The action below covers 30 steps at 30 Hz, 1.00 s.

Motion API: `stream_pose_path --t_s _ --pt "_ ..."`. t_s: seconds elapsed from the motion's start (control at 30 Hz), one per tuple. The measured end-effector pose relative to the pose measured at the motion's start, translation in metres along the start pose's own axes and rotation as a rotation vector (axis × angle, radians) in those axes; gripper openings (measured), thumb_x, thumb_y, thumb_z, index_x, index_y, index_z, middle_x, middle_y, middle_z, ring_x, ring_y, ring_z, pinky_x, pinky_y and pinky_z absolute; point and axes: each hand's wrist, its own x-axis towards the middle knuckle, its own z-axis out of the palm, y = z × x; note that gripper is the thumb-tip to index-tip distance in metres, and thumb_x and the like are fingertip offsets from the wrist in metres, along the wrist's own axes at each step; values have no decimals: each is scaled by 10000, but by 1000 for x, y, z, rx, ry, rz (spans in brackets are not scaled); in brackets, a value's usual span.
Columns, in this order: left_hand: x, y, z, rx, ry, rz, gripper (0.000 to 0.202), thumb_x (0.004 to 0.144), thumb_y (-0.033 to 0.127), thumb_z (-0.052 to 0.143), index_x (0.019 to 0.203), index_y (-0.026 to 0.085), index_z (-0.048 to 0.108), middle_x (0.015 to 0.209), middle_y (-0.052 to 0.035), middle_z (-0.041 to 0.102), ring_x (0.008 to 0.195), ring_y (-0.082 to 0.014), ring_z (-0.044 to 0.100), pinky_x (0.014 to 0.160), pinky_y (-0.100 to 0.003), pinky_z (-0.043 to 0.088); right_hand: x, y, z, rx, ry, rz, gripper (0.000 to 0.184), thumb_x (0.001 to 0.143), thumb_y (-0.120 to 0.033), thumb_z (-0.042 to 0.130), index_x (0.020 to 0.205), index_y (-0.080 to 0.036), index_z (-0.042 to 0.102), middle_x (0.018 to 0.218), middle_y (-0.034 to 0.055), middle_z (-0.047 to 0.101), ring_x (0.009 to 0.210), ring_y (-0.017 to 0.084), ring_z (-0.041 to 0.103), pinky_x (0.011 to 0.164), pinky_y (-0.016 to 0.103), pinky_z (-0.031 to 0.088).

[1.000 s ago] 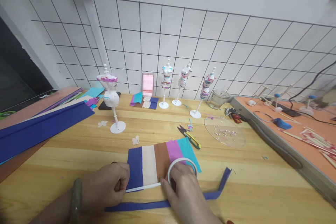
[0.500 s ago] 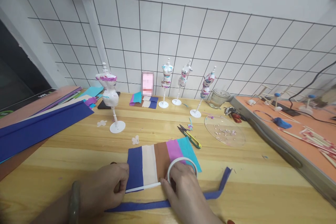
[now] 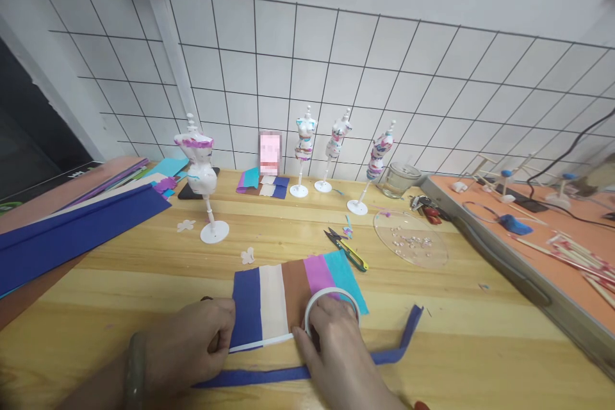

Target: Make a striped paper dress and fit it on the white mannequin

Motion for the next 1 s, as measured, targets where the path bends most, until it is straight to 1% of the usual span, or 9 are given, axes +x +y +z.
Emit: stream_pose_path --t_s 0.2,0.37,0.47,0.57,0.67,0.73,0.87,0.93,1.0 --pt "1 0 1 4 2 -19 151 588 67 465 516 189 412 734 3 594 679 -151 527 578 -250 369 1 -1 -1 -5 7 -11 181 825 -204 495 658 -187 426 755 45 536 725 207 500 670 349 372" --pt "2 1 0 55 31 -28 140 599 76 476 530 188 523 758 -22 596 772 -183 523 677 -279 395 1 -1 -2 -21 0 -24 180 822 -194 497 658 -187 424 753 40 527 731 208 500 674 350 366" --pt "1 0 0 42 44 -68 137 605 105 483 554 192 576 759 -29 617 792 -195 538 691 -287 404 1 -1 -1 -19 -6 -28 171 828 -198 491 669 -185 428 762 42 525 736 209 498 676 349 365" --pt "0 -5 1 -4 41 -101 129 591 137 485 535 192 587 701 -23 642 716 -186 565 623 -271 406 1 -1 -1 -31 -9 -32 185 829 -202 489 659 -188 419 753 40 518 730 210 498 668 346 363" --pt "-2 -11 0 -64 -15 -165 125 567 170 478 506 191 584 605 -5 643 595 -163 567 511 -247 372 1 -3 -2 -42 2 -25 197 820 -194 498 644 -191 410 734 36 512 719 210 501 656 341 360" --pt "-3 -14 -4 -93 -51 -206 121 552 190 479 505 190 590 556 8 629 554 -154 559 473 -236 347 1 -3 -2 -38 12 -26 191 809 -186 510 642 -190 417 728 34 514 715 208 504 652 337 360" --pt "-3 -18 -13 -208 -107 -184 102 558 231 510 527 181 593 512 32 563 527 -133 522 449 -220 318 2 -2 -2 -5 27 -37 167 786 -165 530 647 -188 441 735 29 530 712 196 513 660 325 365" --pt "-2 -19 -16 -274 -92 -161 140 607 293 527 541 177 569 508 41 516 517 -122 487 453 -222 307 2 -2 -2 0 21 -33 164 786 -167 530 648 -186 445 732 28 531 713 196 513 670 331 365" --pt "0 -18 -16 -281 -31 -154 239 667 384 519 539 182 523 518 44 485 526 -120 461 469 -230 297 3 -2 -2 -7 9 -27 167 793 -174 525 648 -184 443 731 30 529 717 199 511 679 340 362"
